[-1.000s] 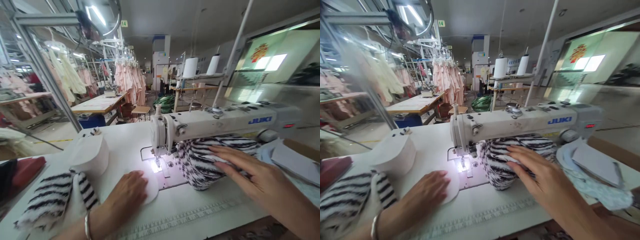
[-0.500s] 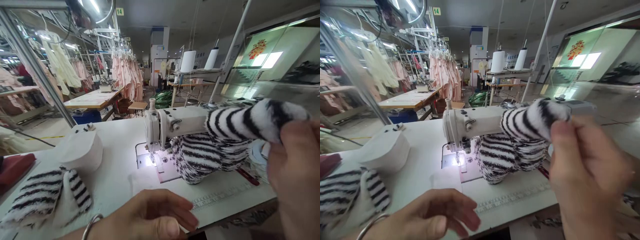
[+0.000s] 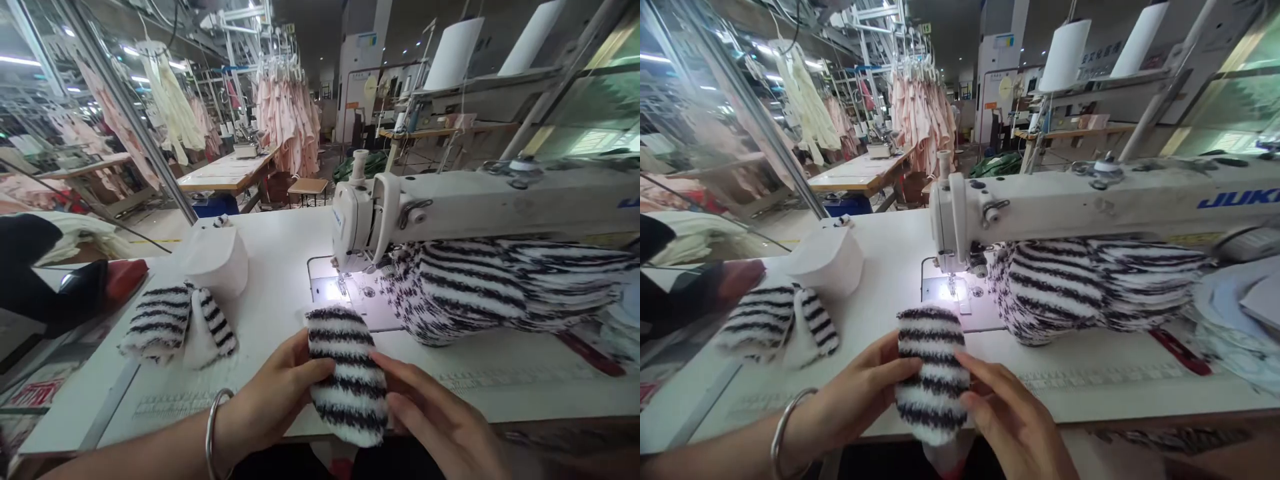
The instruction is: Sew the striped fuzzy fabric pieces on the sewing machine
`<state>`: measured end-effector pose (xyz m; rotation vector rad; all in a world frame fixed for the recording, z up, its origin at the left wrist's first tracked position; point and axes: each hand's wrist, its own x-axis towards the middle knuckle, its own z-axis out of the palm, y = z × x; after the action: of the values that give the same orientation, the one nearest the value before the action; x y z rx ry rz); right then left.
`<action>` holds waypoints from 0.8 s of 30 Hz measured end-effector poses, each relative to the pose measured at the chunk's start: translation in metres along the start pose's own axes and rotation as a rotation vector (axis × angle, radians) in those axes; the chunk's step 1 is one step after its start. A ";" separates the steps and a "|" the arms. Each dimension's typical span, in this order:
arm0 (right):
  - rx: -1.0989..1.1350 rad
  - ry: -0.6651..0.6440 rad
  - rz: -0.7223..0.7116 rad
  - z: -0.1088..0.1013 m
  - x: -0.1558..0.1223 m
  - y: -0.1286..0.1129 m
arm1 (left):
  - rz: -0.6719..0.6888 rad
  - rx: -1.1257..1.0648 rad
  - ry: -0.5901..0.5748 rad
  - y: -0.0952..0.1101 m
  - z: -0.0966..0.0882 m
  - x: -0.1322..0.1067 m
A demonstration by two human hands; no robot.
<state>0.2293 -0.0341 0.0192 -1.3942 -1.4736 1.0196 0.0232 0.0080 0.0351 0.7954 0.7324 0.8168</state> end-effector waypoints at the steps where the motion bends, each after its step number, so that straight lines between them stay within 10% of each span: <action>1: 0.095 -0.057 0.054 0.006 0.006 -0.001 | 0.052 0.067 0.010 0.002 -0.003 0.002; 9: -0.211 -0.074 -0.024 0.021 0.059 -0.004 | 0.346 1.284 0.180 0.033 -0.039 0.041; 24: -0.485 -0.120 -0.170 0.021 0.060 0.001 | 0.328 1.509 0.135 0.046 -0.040 0.059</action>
<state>0.2084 0.0255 0.0147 -1.5208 -1.9843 0.6715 0.0038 0.0907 0.0385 2.2585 1.3555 0.4878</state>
